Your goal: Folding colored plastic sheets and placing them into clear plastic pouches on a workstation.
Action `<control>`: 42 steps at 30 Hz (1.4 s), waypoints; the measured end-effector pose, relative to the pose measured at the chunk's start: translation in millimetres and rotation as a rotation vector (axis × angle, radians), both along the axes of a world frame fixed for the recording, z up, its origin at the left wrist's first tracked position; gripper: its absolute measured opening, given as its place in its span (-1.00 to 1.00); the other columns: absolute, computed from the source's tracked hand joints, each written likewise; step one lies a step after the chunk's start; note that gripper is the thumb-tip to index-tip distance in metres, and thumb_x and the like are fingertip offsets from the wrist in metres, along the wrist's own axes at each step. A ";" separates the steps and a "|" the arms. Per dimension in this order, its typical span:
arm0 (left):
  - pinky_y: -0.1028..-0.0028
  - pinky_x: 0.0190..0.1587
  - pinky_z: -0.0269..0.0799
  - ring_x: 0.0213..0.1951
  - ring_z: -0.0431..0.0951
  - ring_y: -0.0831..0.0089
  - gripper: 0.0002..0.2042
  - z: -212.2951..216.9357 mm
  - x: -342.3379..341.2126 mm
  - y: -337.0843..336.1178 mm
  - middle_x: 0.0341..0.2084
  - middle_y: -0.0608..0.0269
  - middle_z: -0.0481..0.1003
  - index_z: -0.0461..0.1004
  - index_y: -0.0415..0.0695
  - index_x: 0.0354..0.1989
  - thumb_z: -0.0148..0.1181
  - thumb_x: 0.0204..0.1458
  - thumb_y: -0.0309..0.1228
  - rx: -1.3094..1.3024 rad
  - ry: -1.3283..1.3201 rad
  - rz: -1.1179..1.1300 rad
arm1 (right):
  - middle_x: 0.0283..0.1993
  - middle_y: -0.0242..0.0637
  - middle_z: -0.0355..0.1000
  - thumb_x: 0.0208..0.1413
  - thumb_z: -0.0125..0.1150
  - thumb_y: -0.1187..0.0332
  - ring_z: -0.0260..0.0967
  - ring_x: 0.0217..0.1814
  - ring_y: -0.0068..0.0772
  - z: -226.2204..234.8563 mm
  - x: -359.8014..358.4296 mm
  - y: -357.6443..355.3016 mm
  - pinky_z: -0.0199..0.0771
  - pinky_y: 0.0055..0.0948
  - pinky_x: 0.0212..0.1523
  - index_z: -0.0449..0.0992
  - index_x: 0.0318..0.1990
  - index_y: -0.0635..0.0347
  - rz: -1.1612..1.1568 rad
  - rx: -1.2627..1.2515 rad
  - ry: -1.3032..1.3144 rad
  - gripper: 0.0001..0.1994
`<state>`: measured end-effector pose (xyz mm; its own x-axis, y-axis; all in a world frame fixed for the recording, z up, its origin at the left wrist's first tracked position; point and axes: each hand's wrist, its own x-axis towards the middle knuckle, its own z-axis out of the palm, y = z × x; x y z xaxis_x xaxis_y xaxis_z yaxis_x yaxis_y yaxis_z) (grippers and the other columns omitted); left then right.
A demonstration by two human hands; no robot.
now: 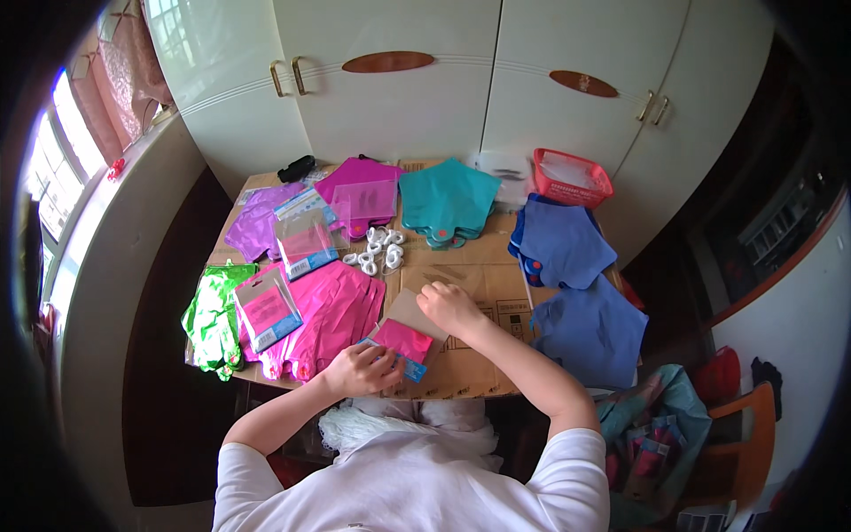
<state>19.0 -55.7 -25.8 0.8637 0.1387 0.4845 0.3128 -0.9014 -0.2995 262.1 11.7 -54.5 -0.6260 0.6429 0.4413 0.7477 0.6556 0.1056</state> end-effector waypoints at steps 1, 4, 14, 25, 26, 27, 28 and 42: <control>0.53 -0.37 0.49 -0.35 0.54 0.52 -0.72 -1.5 1.0 -0.7 -0.39 0.36 0.47 0.46 -0.05 -0.22 0.18 -0.16 -0.31 0.011 0.006 0.008 | -0.44 -0.36 0.36 -0.08 0.12 0.43 0.43 -0.29 -0.37 -1.2 -1.6 -1.5 0.53 -0.39 -0.35 0.43 -0.52 0.10 -0.015 -0.014 0.009 -0.96; 0.53 -0.37 0.49 -0.35 0.53 0.53 -0.74 -6.7 7.5 -1.6 -0.37 0.35 0.48 0.46 -0.05 -0.22 0.16 -0.15 -0.32 0.040 0.058 0.032 | -0.42 -0.37 0.36 -0.10 0.18 0.44 0.43 -0.28 -0.34 -4.5 -7.5 -4.9 0.53 -0.35 -0.33 0.47 -0.44 0.10 -0.037 -0.075 0.069 -0.96; 0.55 -0.37 0.50 -0.35 0.53 0.53 -0.74 -14.3 16.5 13.0 -0.33 0.33 0.48 0.46 -0.05 -0.20 0.13 -0.13 -0.36 0.057 0.049 0.038 | -0.41 -0.31 0.38 -0.08 0.15 0.46 0.45 -0.25 -0.26 0.9 -13.9 -15.1 0.54 -0.30 -0.31 0.47 -0.47 0.10 0.016 -0.181 0.261 -0.98; 0.51 -0.40 0.53 -0.35 0.53 0.51 -0.75 -17.7 28.0 6.1 -0.34 0.30 0.47 0.45 -0.03 -0.21 0.12 -0.13 -0.36 0.010 0.087 0.096 | -0.16 -0.43 0.42 -0.06 0.16 0.39 0.36 0.00 -0.35 23.1 -31.9 -8.1 0.37 -0.28 -0.01 0.59 -0.28 -0.07 0.232 -0.250 0.166 -0.82; 0.51 -0.40 0.53 -0.36 0.53 0.51 -0.75 -19.5 28.2 4.9 -0.34 0.29 0.47 0.45 -0.03 -0.21 0.12 -0.12 -0.35 -0.003 0.084 0.099 | -0.14 -0.43 0.41 -0.06 0.16 0.37 0.34 0.03 -0.35 22.4 -35.0 -4.0 0.34 -0.27 0.01 0.59 -0.28 -0.09 0.273 -0.243 0.112 -0.83; 0.51 -0.41 0.53 -0.36 0.53 0.51 -0.75 -20.7 28.1 5.5 -0.34 0.29 0.47 0.45 -0.03 -0.21 0.12 -0.12 -0.35 -0.011 0.081 0.102 | -0.11 -0.43 0.40 -0.06 0.16 0.36 0.33 0.05 -0.36 23.3 -37.2 1.0 0.31 -0.26 0.04 0.59 -0.29 -0.10 0.313 -0.231 0.058 -0.84; 0.51 -0.41 0.53 -0.36 0.53 0.50 -0.75 -21.2 27.9 5.6 -0.34 0.29 0.47 0.45 -0.03 -0.21 0.12 -0.12 -0.35 -0.019 0.077 0.105 | -0.10 -0.42 0.40 -0.06 0.16 0.35 0.32 0.05 -0.36 24.3 -37.1 5.3 0.31 -0.26 0.03 0.59 -0.30 -0.10 0.331 -0.240 0.016 -0.84; 0.50 -0.42 0.52 -0.39 0.53 0.49 -0.77 -22.3 33.2 5.6 -0.39 0.29 0.47 0.45 -0.03 -0.25 0.13 -0.14 -0.35 -0.056 0.085 0.090 | -0.20 -0.36 0.37 -0.10 0.19 0.32 0.30 -0.03 -0.32 33.7 -69.2 37.7 0.31 -0.28 0.00 0.56 -0.31 0.01 0.294 -0.241 -0.430 -0.84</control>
